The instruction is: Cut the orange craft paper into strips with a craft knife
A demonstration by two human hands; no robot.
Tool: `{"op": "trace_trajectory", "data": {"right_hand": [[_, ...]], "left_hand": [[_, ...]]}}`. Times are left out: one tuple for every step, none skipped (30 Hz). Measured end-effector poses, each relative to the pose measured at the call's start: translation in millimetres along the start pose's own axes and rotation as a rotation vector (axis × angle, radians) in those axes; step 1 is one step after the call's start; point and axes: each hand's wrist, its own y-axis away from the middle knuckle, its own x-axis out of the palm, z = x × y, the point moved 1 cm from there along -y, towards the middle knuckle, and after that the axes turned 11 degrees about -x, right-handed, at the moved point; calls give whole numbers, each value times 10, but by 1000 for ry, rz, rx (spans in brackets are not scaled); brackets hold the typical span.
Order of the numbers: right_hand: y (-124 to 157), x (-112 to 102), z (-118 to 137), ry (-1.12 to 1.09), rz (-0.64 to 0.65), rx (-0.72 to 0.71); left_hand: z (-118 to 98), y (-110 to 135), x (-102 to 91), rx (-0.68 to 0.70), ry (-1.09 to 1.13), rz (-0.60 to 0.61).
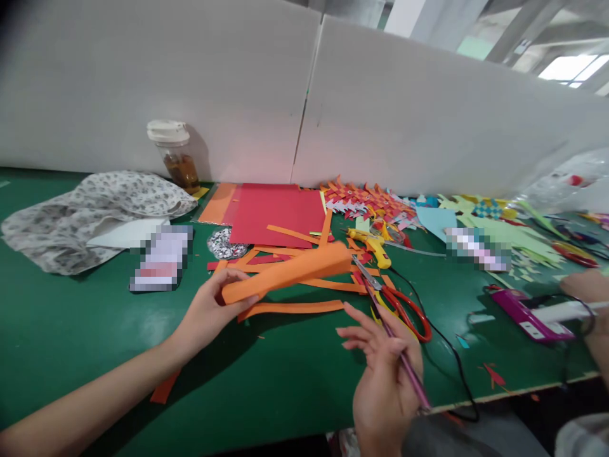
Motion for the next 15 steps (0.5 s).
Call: {"op": "trace_trajectory", "data": {"right_hand": [[28,65,9,29,57,45],[66,136,16,61,134,92],[112,213,20,86,225,136],[164,296,24,100,329,179],[217,381,27,109,417,215],[267,464,30,107,490,240],[308,539,31,104,529,251],[339,603,31,117,546,245],[358,652,27,136,550,229],[366,684,21,149,546,212],[363,698,12,158,536,196],[351,696,3,159,524,184],[332,681,-5,151,509,176],[308,656,-9,142,488,169],[280,627,-9,133,462,162]], "left_hand": [[-13,-11,-11,-24,94,-35],[-24,-17,-15,-51,169,-50],[-31,-17,-12,-80,227,-48],[-35,-10,-4,-109,265,-27],[-38,1,8,-132,293,5],[-41,16,22,-148,314,49],[-45,32,35,-155,328,99],[-50,48,45,-148,331,133],[-57,62,52,-136,326,156],[-63,70,55,-119,315,161],[-67,73,56,-104,303,153],[-67,71,55,-96,297,145],[-62,63,56,-97,298,145],[-51,52,60,-108,308,162],[-34,40,67,-131,326,195]]}}
